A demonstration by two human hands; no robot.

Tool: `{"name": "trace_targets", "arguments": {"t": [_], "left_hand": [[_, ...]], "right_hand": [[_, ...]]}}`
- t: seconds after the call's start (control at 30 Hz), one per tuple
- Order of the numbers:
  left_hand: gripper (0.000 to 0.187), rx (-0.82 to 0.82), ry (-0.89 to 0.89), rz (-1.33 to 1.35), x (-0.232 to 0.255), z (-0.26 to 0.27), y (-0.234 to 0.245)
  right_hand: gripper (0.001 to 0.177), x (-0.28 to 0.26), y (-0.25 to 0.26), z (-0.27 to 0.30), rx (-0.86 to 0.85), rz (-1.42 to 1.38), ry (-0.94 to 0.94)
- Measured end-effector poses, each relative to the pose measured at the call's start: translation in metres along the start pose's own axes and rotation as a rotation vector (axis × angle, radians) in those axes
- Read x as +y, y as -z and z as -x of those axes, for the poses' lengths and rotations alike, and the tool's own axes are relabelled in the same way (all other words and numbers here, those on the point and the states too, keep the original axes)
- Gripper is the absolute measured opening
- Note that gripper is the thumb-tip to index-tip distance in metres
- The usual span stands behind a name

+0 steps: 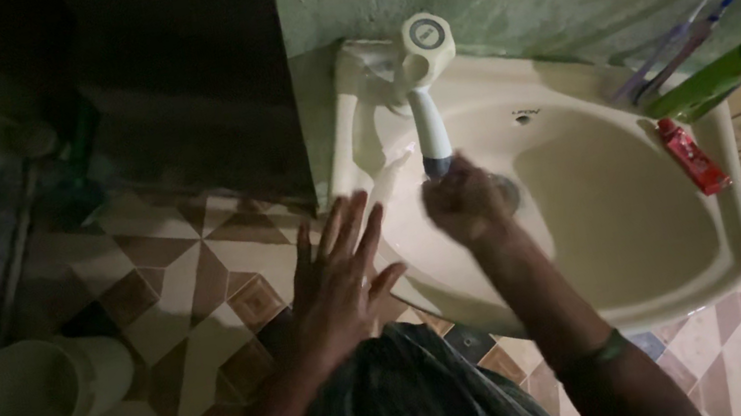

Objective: The person turns on the tap and washes their hands under running water in a bathroom sink. They rub their hands together, rinse, and repeat the process before turning the tap off.

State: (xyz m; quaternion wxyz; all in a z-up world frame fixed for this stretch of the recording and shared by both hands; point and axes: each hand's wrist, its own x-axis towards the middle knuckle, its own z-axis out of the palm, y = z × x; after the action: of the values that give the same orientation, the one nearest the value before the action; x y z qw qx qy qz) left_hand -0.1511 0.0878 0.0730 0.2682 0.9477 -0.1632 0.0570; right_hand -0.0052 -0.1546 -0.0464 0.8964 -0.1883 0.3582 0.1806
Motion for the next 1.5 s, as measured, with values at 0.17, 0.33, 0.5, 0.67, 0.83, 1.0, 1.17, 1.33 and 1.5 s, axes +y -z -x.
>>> {"name": "trace_targets", "arguments": {"t": [0.17,0.33,0.5,0.67,0.83,1.0,1.17,1.33,1.5], "left_hand": [[0.084,0.249,-0.108,0.371,-0.025,-0.104,-0.019],[0.076,0.261,-0.104,0.724,-0.019,-0.236,-0.031],[0.056,0.286,-0.254,0.959,-0.026,-0.252,-0.037],[0.072,0.302,-0.233,0.832,-0.029,-0.195,-0.025],[0.089,-0.112,0.096,0.085,-0.015,-0.109,0.02],[0.078,-0.134,0.153,0.212,-0.015,-0.043,0.04],[0.079,-0.088,0.078,0.26,-0.042,-0.087,0.008],[0.08,0.14,-0.179,0.095,-0.085,-0.161,-0.035],[0.071,0.204,-0.197,0.519,-0.115,-0.166,-0.064]], "right_hand": [[0.042,-0.067,-0.099,0.047,-0.508,0.328,0.301],[0.043,-0.062,-0.204,0.148,-0.496,1.286,0.635],[0.045,-0.041,-0.17,0.14,-0.255,1.198,0.643],[0.038,-0.005,-0.133,0.137,-0.15,1.724,0.869],[0.046,-0.002,-0.137,0.122,-0.154,1.558,0.58],[0.055,-0.002,-0.115,0.085,-0.514,0.723,0.082],[0.044,0.024,-0.078,0.067,-0.389,0.202,-0.203],[0.03,0.033,-0.037,0.002,-0.021,-0.008,-0.026],[0.022,0.026,-0.006,-0.05,-0.116,-0.271,-0.106]]}}
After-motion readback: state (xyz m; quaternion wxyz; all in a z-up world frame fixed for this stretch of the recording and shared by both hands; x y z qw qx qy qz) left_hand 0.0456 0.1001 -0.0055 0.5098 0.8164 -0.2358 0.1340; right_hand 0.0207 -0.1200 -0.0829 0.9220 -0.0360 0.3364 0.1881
